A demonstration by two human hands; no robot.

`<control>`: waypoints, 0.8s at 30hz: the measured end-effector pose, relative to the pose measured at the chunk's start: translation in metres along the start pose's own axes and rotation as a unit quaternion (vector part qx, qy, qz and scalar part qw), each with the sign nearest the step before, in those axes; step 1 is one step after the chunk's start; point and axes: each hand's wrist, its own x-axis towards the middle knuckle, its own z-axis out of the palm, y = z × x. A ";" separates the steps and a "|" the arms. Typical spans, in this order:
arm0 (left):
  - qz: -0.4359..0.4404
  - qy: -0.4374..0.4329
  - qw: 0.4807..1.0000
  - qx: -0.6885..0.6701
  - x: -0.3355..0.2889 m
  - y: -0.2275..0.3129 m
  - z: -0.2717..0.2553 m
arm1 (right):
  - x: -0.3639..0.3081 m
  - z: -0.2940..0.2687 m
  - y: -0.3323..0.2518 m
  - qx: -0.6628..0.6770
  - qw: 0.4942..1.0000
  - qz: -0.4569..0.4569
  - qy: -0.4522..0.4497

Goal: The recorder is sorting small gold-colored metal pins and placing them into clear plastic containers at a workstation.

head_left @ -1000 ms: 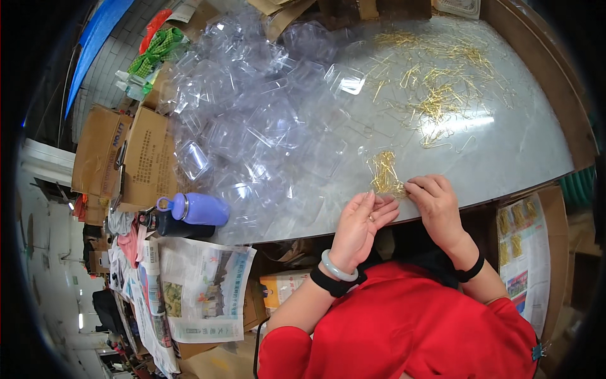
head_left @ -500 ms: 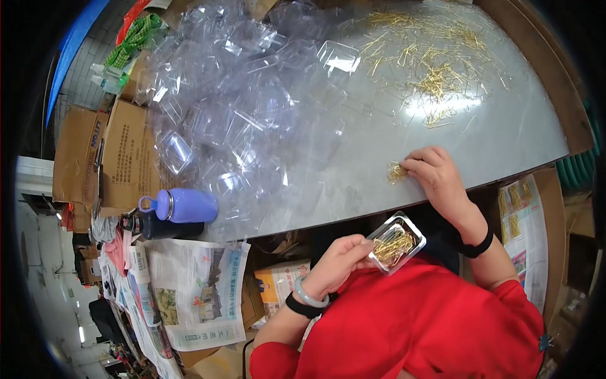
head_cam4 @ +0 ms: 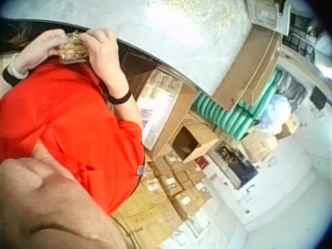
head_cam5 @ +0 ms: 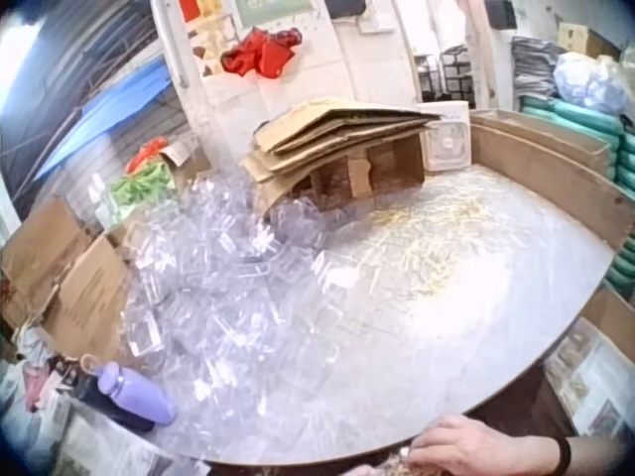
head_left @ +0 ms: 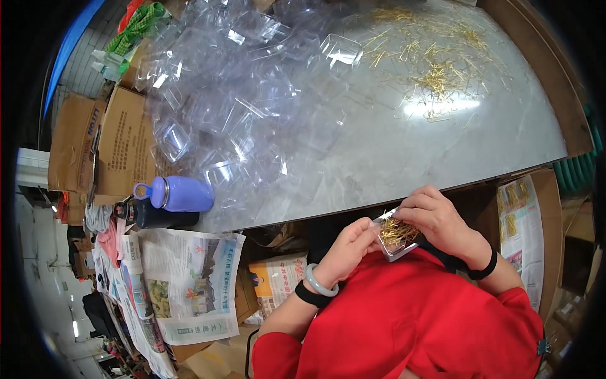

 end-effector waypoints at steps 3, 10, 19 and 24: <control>0.035 0.008 0.996 0.083 -0.001 0.021 0.009 | 0.009 -0.006 -0.006 0.003 0.998 0.001 0.057; 0.103 0.052 0.906 0.408 0.049 0.082 0.002 | 0.052 0.002 0.021 -0.067 0.984 0.020 0.161; 0.430 0.122 0.617 0.648 0.068 0.046 0.003 | 0.053 0.000 0.030 -0.098 0.984 -0.021 0.144; 0.409 0.103 0.645 0.637 0.067 0.042 0.002 | 0.048 -0.006 0.025 -0.039 0.981 0.042 0.184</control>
